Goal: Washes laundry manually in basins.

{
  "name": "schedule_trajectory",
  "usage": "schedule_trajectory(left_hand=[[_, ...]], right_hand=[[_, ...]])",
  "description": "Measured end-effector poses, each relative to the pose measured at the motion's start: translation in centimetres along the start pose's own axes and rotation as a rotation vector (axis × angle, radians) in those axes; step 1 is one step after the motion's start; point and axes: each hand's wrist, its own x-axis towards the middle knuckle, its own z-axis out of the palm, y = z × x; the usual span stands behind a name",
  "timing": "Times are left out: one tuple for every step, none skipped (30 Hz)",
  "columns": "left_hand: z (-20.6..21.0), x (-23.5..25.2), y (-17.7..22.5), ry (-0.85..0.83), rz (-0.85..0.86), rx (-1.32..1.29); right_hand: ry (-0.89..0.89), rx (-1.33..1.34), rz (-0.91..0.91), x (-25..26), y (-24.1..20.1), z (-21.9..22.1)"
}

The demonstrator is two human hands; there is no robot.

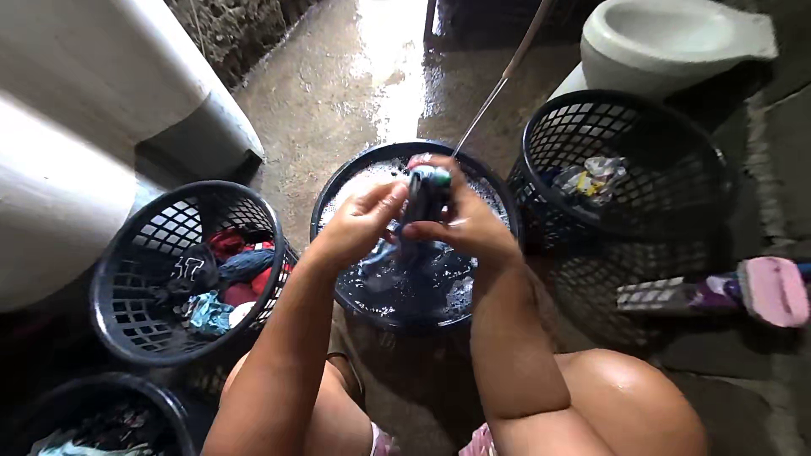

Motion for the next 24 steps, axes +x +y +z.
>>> schedule_trajectory(left_hand=[[0.1,0.6,-1.2,-0.059,-0.051,0.136],[0.0,1.1,-2.4,-0.114,-0.123,0.305],[-0.3,1.6,-3.7,-0.192,-0.215,0.466],[-0.4,2.0,-5.0,-0.267,-0.303,0.59],[-0.5,2.2,-6.3,-0.332,-0.381,0.677],[-0.5,2.3,-7.3,-0.382,-0.441,0.727],[-0.3,2.2,-8.1,-0.409,-0.479,0.766],[0.0,2.1,-8.8,-0.407,-0.493,0.794],[0.2,2.1,-9.3,-0.414,-0.511,0.81],[0.5,2.2,-9.9,-0.424,-0.526,0.814],[0.7,2.4,-10.4,-0.431,-0.532,0.807],[1.0,2.6,-10.9,-0.437,-0.526,0.786],[1.3,2.7,-11.3,-0.444,-0.511,0.754],[1.6,2.9,-11.6,-0.45,-0.491,0.707],[1.8,3.0,-12.0,-0.447,-0.468,0.629],[2.2,3.1,-12.4,-0.428,-0.44,0.526],[2.6,3.3,-12.5,-0.395,-0.41,0.405],[3.1,3.5,-12.5,-0.354,-0.381,0.285],[3.7,3.7,-12.4,-0.316,-0.351,0.178],[4.2,3.9,-12.5,-0.292,-0.328,0.09],[4.7,4.2,-12.8,-0.285,-0.296,0.033],[5.2,4.5,-13.1,-0.267,-0.272,0.0],[5.7,4.7,-13.7,-0.245,-0.269,-0.003],[6.1,4.8,-14.4,-0.226,-0.286,0.033]], right_hand=[[0.02,-0.087,0.128,0.1,1.8,0.4],[0.038,-0.202,0.277,0.3,4.0,0.7],[0.033,-0.317,0.427,0.3,6.5,1.0],[0.016,-0.412,0.555,-0.1,9.5,1.4],[-0.016,-0.479,0.674,-0.9,12.4,1.8],[-0.065,-0.513,0.799,-1.9,15.0,2.2],[-0.113,-0.542,0.908,-3.1,17.3,2.7],[-0.153,-0.563,1.002,-4.3,19.1,3.2],[-0.179,-0.586,1.069,-5.6,20.3,3.7],[-0.201,-0.596,1.12,-6.5,20.6,4.0],[-0.231,-0.602,1.165,-6.8,20.1,4.2],[-0.262,-0.598,1.185,-6.5,19.2,4.1],[-0.284,-0.576,1.167,-5.6,17.8,3.8],[-0.267,-0.528,1.11,-4.5,16.2,3.3],[-0.216,-0.463,1.026,-3.1,14.2,2.7],[-0.145,-0.387,0.914,-1.8,11.8,2.1],[-0.072,-0.32,0.776,-0.4,8.8,1.3],[-0.032,-0.27,0.635,1.0,4.7,0.5],[-0.003,-0.237,0.489,2.1,0.5,-0.3],[0.022,-0.226,0.346,3.0,-3.5,-1.1],[0.052,-0.226,0.227,3.7,-7.2,-1.8],[0.091,-0.238,0.127,4.2,-10.5,-2.3],[0.142,-0.25,0.041,4.5,-13.2,-2.8],[0.203,-0.252,-0.017,4.8,-15.4,-3.2]])
